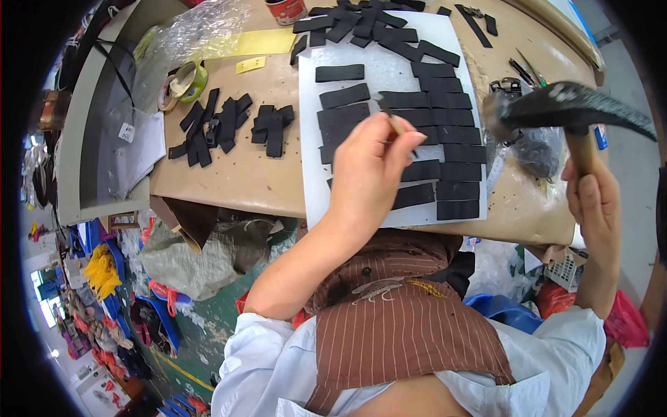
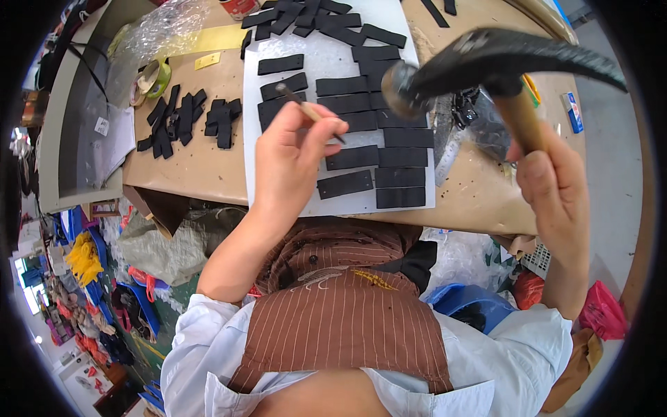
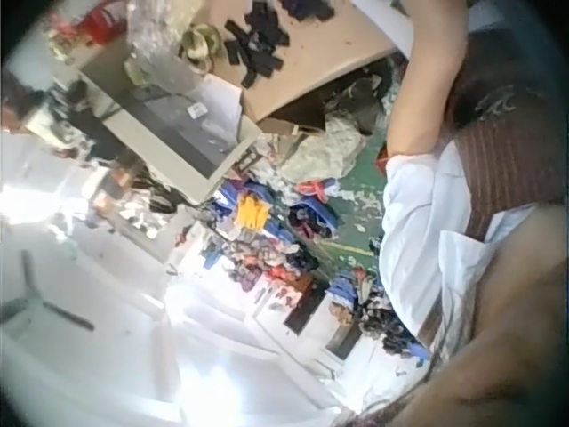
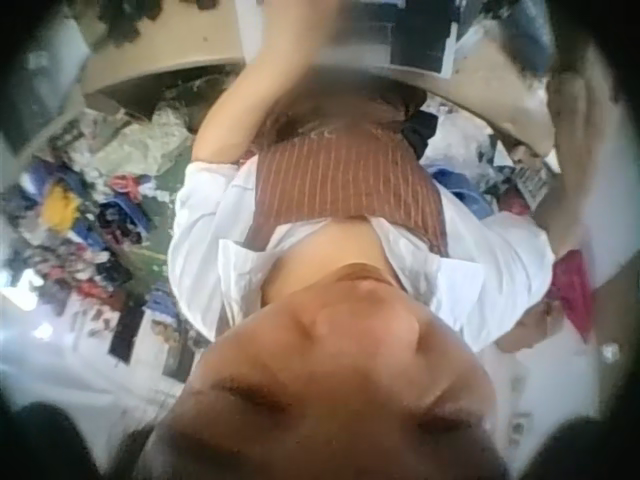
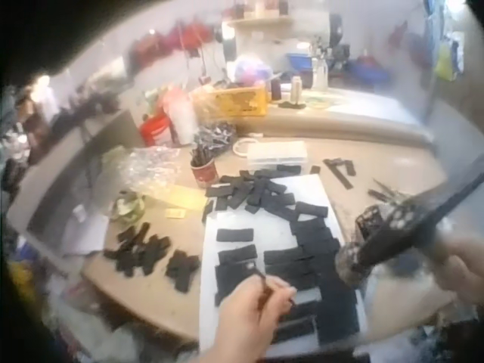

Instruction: The person uses a hammer and a metal punch to drive fasteners into black rectangular buckle parts arranged on a white board. They work systematically through the pieces, occasionally rearranging them on the board to access new areas.

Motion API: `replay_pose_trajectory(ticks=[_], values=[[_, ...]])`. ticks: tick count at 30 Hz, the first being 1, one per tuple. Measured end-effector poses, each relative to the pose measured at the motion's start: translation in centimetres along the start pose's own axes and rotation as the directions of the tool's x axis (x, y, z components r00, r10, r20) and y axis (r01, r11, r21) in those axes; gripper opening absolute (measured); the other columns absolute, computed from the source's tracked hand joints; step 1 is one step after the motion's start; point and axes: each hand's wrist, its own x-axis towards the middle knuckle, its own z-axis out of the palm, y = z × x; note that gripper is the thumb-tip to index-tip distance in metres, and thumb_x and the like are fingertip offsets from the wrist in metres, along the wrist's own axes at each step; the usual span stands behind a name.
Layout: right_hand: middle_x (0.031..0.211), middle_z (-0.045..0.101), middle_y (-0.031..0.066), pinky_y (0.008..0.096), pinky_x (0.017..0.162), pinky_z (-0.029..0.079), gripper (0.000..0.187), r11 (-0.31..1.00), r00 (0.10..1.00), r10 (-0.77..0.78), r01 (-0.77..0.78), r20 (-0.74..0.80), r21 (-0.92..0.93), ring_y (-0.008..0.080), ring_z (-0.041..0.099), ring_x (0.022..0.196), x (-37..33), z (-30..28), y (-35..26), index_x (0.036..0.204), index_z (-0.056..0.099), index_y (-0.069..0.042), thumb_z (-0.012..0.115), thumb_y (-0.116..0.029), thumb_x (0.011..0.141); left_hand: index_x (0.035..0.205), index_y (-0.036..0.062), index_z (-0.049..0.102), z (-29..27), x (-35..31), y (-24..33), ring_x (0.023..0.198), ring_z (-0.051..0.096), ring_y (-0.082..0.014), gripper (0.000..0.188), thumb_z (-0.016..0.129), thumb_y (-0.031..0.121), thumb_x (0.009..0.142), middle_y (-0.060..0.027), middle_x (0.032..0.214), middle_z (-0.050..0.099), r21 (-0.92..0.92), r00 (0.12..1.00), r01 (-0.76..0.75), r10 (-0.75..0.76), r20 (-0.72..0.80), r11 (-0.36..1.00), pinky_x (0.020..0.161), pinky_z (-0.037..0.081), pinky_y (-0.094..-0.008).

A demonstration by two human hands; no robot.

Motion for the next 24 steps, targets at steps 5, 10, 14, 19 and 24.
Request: replay_pose_trajectory(ticks=[5,10,14,19,24], values=[[0.064,0.036,-0.0084,0.0188,0.05,0.021,0.042,0.999,1.0,-0.027,0.027,0.009,-0.047,0.0007,0.029,0.056,-0.8,0.3,1.2,0.1,0.056,0.0,0.048,-0.041,0.098,0.094,-0.0012,0.062,2.4,0.1,-2.2,0.075,0.062,-0.0088,0.008,0.06,0.006,0.091,-0.0059,0.089,0.064,0.233,0.987,-0.129,0.103,0.122,0.964,0.069,0.056,-0.0236],[0.063,0.036,-0.0079,0.0192,0.05,0.022,0.045,1.0,1.0,-0.012,0.011,-0.02,-0.028,0.0011,0.029,0.056,-0.9,0.0,1.3,0.1,0.056,0.001,0.048,-0.043,0.098,0.096,-0.0025,0.061,2.7,0.0,-1.8,0.077,0.064,-0.0102,0.01,0.06,0.006,0.092,-0.0068,0.09,0.064,0.155,0.993,-0.053,0.035,0.113,0.987,0.068,0.057,-0.0247],[0.061,0.034,-0.0073,0.0183,0.048,0.019,0.045,0.996,0.999,-0.038,0.038,0.003,-0.08,0.001,0.027,0.052,-0.6,-0.1,2.3,0.102,0.052,0.001,0.042,-0.043,0.1,0.096,-0.0031,0.061,2.4,-0.1,-2.3,0.079,0.065,-0.0108,0.01,0.059,0.005,0.092,-0.0071,0.091,0.065,0.149,0.993,-0.049,0.032,0.114,0.988,0.069,0.057,-0.025],[0.062,0.034,-0.008,0.0185,0.048,0.019,0.045,0.998,0.999,-0.049,0.047,-0.024,-0.047,0.0003,0.028,0.053,-0.4,-0.2,1.5,0.101,0.054,0.001,0.045,-0.043,0.099,0.095,-0.0038,0.06,2.5,0.0,-2.4,0.076,0.064,-0.0105,0.009,0.06,0.004,0.092,-0.0067,0.092,0.065,0.203,0.99,-0.092,0.069,0.119,0.975,0.068,0.056,-0.0244],[0.057,0.037,-0.0053,0.0195,0.042,0.021,0.046,0.969,0.928,-0.209,0.239,-0.307,0.064,0.0028,0.031,0.046,0.4,-3.4,-1.1,0.102,0.054,-0.001,0.045,-0.046,0.097,0.091,-0.0019,0.06,2.6,-0.5,-2.6,0.069,0.062,-0.014,0.007,0.062,0.004,0.089,-0.0075,0.087,0.065,0.268,0.973,-0.226,0.206,0.102,0.937,0.061,0.053,-0.0267]])
